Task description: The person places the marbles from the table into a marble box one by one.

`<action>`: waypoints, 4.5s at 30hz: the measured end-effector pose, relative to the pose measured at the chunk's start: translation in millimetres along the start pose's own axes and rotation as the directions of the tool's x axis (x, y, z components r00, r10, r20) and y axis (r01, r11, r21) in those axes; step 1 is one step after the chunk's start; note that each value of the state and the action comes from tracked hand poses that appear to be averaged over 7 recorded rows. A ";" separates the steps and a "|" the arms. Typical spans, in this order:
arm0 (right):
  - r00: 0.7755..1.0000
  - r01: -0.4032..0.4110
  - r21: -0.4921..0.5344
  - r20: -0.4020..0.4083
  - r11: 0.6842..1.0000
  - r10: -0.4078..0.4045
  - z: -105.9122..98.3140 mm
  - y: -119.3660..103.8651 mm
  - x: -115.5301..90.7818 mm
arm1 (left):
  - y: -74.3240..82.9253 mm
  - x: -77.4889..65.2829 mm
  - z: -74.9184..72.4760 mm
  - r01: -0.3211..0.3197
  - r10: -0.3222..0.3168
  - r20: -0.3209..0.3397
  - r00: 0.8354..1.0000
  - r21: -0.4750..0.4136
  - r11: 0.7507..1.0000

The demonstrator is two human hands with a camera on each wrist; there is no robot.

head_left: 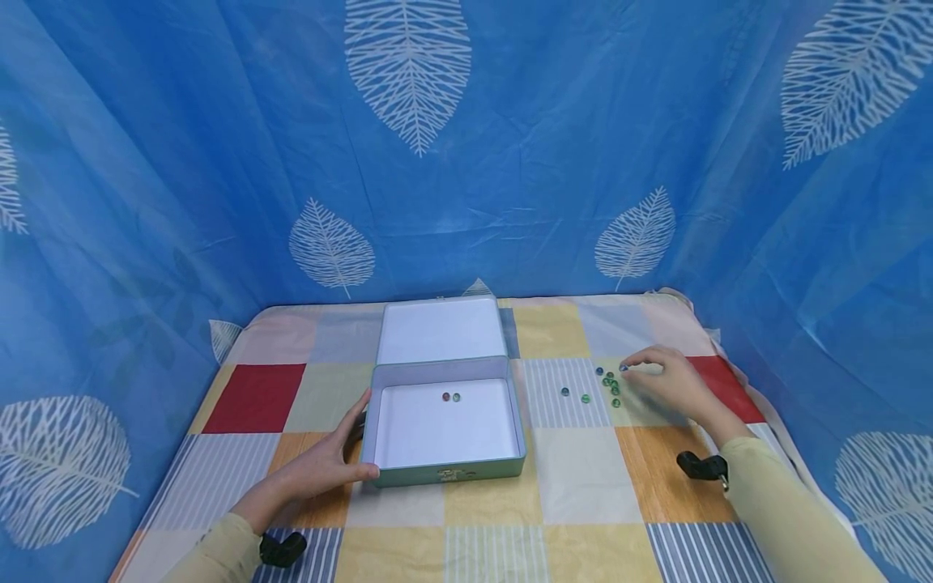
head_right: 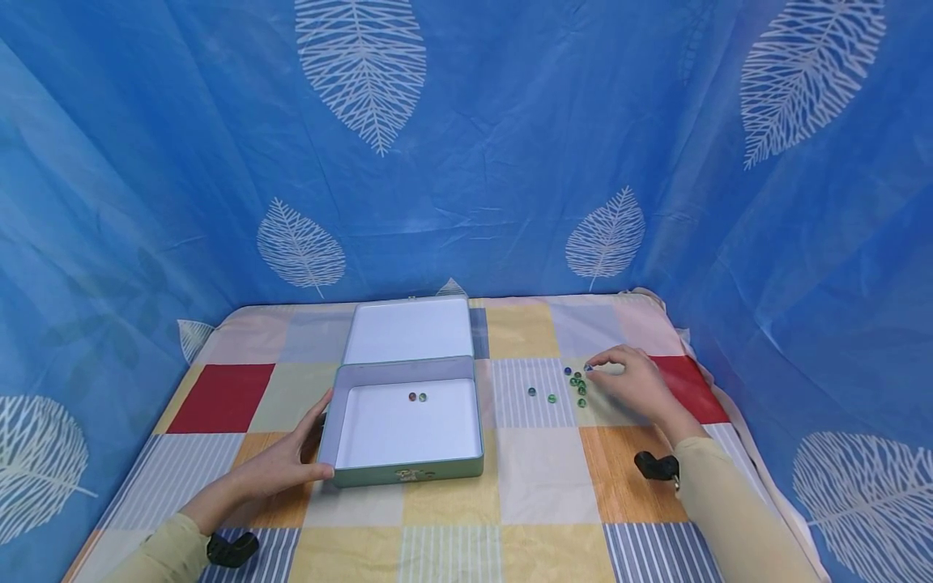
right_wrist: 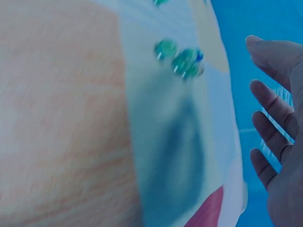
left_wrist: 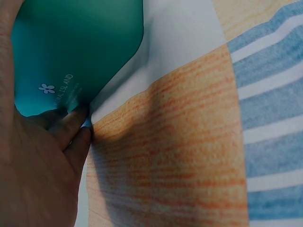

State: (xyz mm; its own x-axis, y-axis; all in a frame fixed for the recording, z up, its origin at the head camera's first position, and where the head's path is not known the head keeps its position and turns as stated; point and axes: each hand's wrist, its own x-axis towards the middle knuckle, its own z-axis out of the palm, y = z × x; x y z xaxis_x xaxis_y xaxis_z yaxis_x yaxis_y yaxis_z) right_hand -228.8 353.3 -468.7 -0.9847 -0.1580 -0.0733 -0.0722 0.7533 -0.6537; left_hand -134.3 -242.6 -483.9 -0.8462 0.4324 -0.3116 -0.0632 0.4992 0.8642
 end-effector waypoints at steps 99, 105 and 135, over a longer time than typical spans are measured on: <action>0.798 0.557 0.009 0.273 0.830 -0.538 136.4 -196.8 39.7 | -7.0 6.2 -5.9 0.007 -0.006 0.018 1.000 -0.029 1.000; 0.810 0.549 0.001 0.246 0.836 -0.532 133.0 -195.3 40.4 | -8.1 6.9 -5.4 0.018 -0.018 0.015 1.000 -0.019 1.000; 0.949 0.300 0.111 0.070 0.947 -0.309 46.0 -129.0 37.4 | -7.2 7.2 -6.4 0.033 -0.033 0.022 0.999 -0.002 0.999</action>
State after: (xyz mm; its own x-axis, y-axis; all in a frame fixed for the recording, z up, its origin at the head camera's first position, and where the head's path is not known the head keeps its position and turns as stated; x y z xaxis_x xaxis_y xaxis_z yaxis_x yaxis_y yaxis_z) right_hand -249.0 220.8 -421.7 -0.9007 -0.4272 0.0797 -0.3464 0.5951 -0.7252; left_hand -143.4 -247.9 -489.9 -0.8316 0.4324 -0.3485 -0.0917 0.5119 0.8541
